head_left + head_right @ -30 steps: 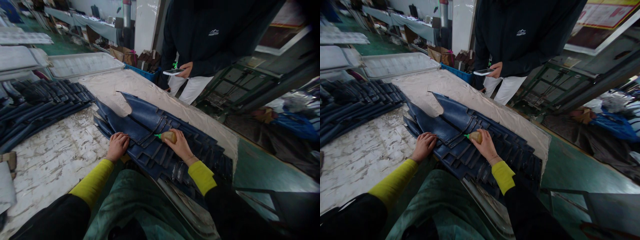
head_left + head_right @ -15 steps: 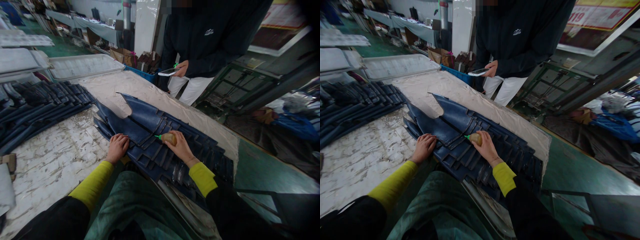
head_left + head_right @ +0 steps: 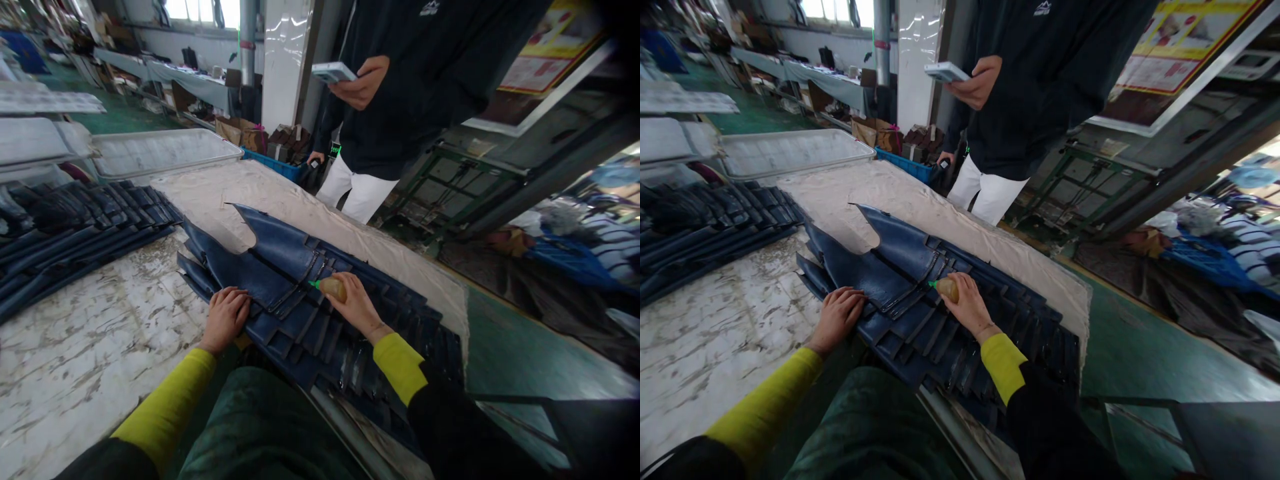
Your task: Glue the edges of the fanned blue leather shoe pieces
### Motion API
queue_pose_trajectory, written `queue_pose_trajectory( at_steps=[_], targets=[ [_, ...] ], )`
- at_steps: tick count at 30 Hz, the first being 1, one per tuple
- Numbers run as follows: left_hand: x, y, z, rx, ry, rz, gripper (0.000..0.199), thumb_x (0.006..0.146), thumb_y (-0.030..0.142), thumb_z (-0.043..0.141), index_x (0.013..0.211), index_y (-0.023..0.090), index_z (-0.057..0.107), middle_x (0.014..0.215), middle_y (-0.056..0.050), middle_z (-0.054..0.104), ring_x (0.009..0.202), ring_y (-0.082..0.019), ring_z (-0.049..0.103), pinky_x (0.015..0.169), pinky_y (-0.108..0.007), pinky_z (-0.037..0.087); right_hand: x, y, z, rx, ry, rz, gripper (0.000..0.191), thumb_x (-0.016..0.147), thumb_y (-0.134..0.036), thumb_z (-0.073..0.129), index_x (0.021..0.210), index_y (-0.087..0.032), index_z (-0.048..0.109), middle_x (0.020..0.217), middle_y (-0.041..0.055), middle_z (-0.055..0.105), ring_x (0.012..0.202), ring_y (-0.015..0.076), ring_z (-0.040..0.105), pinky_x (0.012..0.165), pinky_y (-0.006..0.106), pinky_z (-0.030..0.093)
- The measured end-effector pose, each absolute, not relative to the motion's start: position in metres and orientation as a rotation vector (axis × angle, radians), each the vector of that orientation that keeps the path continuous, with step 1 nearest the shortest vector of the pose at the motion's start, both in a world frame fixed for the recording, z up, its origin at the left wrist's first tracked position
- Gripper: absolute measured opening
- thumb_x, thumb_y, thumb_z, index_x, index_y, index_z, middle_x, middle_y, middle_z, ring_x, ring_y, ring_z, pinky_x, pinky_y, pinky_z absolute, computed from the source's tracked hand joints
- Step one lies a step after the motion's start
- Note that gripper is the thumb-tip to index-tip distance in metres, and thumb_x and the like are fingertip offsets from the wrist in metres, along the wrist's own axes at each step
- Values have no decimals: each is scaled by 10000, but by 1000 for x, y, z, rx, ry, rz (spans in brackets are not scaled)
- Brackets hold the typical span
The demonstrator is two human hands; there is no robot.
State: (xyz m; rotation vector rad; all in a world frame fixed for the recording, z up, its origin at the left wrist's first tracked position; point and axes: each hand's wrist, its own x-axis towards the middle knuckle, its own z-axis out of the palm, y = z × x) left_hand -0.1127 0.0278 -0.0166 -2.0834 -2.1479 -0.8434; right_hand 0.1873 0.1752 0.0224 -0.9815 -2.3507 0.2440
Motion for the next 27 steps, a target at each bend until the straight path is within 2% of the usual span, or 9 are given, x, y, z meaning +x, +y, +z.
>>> queue_pose_trajectory(
  at_steps=[19, 27],
  targets=[
    [-114, 29, -22, -2082, -2119, -862, 259, 919, 345, 426, 1034, 250, 638, 1117, -18, 647, 1131, -237, 478, 970, -428, 344, 189, 217, 46, -989, -2362, 44, 434, 810, -284, 535, 1234, -215, 474, 1191, 116, 495, 1145, 302, 448, 1005, 508, 370],
    [-115, 29, -23, -2079, -2120, -868, 259, 920, 342, 420, 1032, 255, 637, 1113, -16, 647, 1124, -241, 480, 969, -430, 345, 190, 211, 34, -1032, -2302, 62, 420, 790, -284, 570, 1192, -187, 494, 1172, 130, 503, 1112, 294, 474, 987, 498, 395]
  ],
)
